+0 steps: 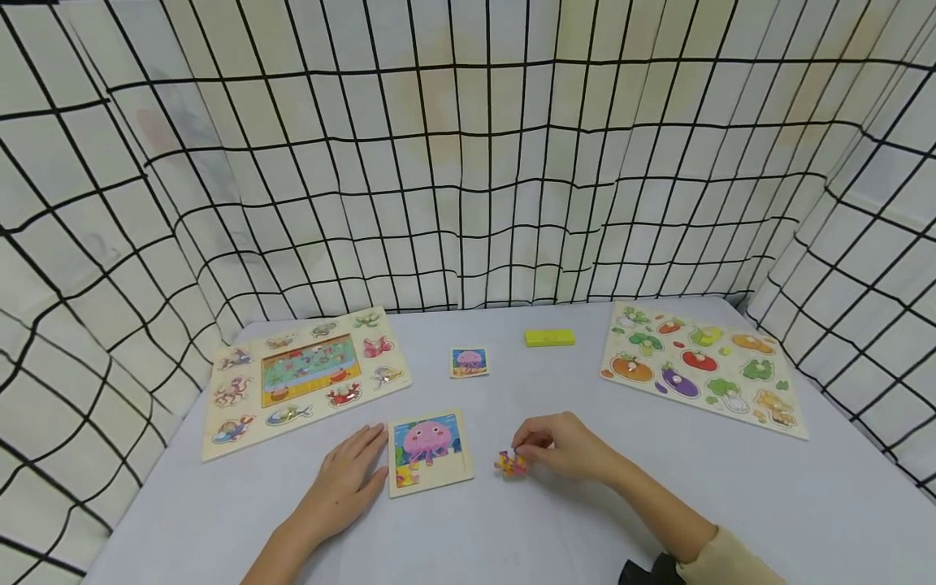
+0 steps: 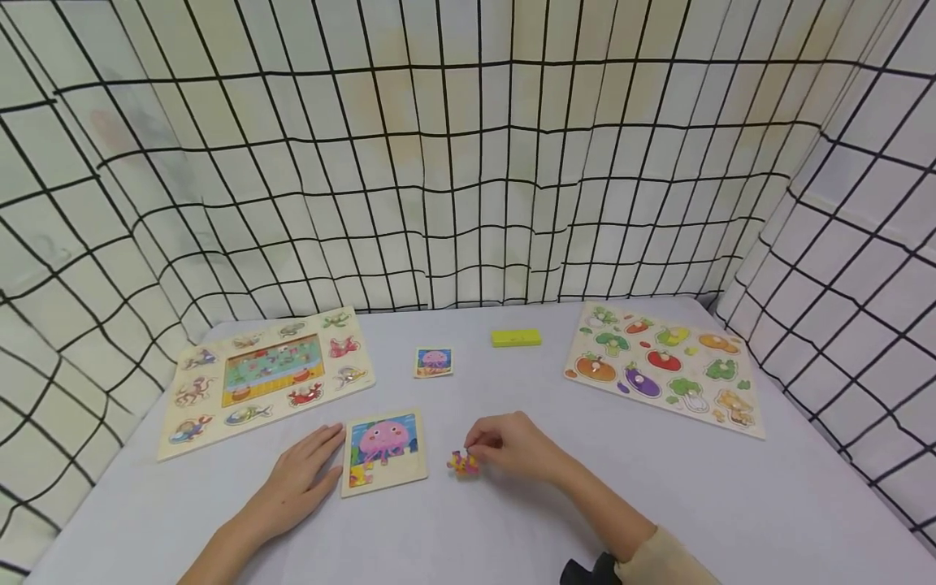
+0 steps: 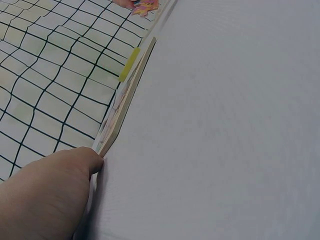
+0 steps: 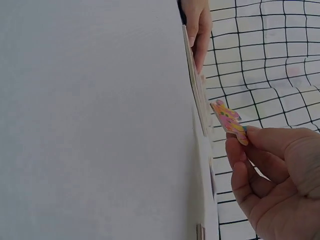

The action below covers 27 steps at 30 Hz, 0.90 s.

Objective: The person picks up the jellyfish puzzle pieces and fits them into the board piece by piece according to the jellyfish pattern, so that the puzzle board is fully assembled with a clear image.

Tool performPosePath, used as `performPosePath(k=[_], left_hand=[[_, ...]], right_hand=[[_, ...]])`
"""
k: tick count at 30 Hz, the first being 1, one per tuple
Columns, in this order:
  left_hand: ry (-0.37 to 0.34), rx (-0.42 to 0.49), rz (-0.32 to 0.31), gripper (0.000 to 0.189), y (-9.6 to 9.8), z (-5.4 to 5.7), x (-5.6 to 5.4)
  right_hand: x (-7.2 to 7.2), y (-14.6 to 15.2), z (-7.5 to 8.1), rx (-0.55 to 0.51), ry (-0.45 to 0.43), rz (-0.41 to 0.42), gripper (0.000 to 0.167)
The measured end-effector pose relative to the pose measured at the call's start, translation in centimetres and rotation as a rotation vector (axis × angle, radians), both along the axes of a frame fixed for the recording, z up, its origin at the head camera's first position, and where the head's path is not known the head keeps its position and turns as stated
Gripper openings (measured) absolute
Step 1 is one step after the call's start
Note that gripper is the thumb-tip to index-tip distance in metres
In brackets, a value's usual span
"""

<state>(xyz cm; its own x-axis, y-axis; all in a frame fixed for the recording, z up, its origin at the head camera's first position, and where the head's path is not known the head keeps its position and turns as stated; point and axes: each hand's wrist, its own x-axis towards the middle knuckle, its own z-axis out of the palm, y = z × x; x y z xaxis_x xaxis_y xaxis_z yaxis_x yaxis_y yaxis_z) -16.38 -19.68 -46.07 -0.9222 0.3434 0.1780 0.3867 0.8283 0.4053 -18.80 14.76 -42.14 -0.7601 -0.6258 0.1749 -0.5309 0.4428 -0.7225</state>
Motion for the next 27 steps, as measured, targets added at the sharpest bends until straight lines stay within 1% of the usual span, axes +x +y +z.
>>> performPosePath(k=[5, 13, 20, 27], left_hand=[[0.008, 0.0, -0.005, 0.054, 0.0, -0.1, 0.1], [0.033, -0.001, -0.012, 0.053, 0.0, 0.1, 0.2], [0.018, 0.007, -0.007, 0.053, -0.1, 0.1, 0.1], [0.037, 0.017, -0.018, 0.052, -0.1, 0.1, 0.2]], right_hand=[[-0.3, -0.9, 0.2, -0.025, -0.05, 0.007, 0.005], [-1.0, -2.7, -0.1, -0.048, -0.092, 0.002, 0.012], [-1.4, -4.5, 0.1, -0.058, -0.082, 0.027, 0.012], [-1.8, -6.4, -0.2, -0.061, -0.086, 0.076, 0.008]])
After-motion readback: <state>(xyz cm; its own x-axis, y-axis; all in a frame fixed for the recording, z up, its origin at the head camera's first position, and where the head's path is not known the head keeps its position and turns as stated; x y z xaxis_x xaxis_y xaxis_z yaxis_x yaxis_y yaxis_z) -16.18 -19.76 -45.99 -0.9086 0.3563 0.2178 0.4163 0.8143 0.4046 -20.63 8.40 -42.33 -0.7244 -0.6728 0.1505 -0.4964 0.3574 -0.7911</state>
